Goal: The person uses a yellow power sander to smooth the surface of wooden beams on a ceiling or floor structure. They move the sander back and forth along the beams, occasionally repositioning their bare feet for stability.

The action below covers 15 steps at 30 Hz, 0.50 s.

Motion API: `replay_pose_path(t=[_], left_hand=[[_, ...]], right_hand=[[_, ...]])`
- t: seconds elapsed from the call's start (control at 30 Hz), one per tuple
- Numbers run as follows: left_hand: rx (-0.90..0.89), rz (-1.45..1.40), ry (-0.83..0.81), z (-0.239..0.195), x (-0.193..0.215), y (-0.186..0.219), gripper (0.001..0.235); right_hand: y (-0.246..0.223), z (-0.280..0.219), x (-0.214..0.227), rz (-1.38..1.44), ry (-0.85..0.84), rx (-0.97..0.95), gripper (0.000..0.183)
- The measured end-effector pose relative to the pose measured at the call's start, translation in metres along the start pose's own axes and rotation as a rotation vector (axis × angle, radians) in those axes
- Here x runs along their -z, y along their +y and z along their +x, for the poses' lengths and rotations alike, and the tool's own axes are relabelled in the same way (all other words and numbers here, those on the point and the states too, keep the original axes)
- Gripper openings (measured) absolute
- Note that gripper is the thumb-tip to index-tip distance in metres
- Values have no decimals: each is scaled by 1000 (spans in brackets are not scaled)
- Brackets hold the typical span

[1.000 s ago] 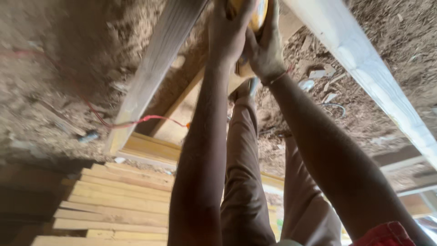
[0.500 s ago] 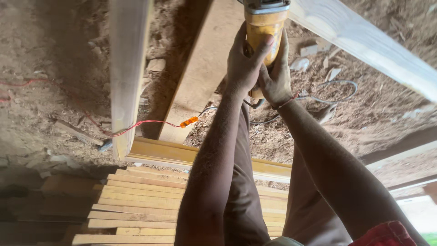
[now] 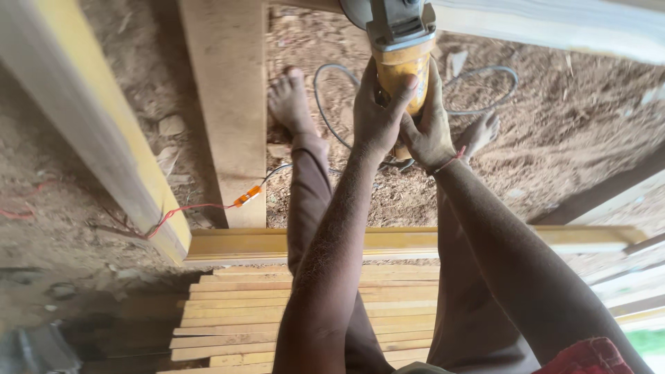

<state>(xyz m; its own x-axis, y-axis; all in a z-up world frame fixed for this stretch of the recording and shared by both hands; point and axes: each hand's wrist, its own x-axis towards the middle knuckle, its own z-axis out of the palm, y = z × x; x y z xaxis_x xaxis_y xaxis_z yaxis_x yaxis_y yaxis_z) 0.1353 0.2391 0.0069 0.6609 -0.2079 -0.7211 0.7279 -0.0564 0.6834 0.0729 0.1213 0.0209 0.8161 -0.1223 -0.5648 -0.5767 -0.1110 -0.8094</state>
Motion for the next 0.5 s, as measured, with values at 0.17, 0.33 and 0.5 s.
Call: replay_pose_path(t=[0.17, 0.33, 0.5], left_hand=[[18, 15, -104, -11, -78, -32, 98], [20, 79, -192, -21, -151, -66, 95], [57, 119, -236, -30, -218, -94, 98]], right_hand=[[51, -37, 64, 42, 97, -25, 95], [89, -72, 127, -33, 168, -4, 90], [117, -99, 186, 124, 201, -105, 91]])
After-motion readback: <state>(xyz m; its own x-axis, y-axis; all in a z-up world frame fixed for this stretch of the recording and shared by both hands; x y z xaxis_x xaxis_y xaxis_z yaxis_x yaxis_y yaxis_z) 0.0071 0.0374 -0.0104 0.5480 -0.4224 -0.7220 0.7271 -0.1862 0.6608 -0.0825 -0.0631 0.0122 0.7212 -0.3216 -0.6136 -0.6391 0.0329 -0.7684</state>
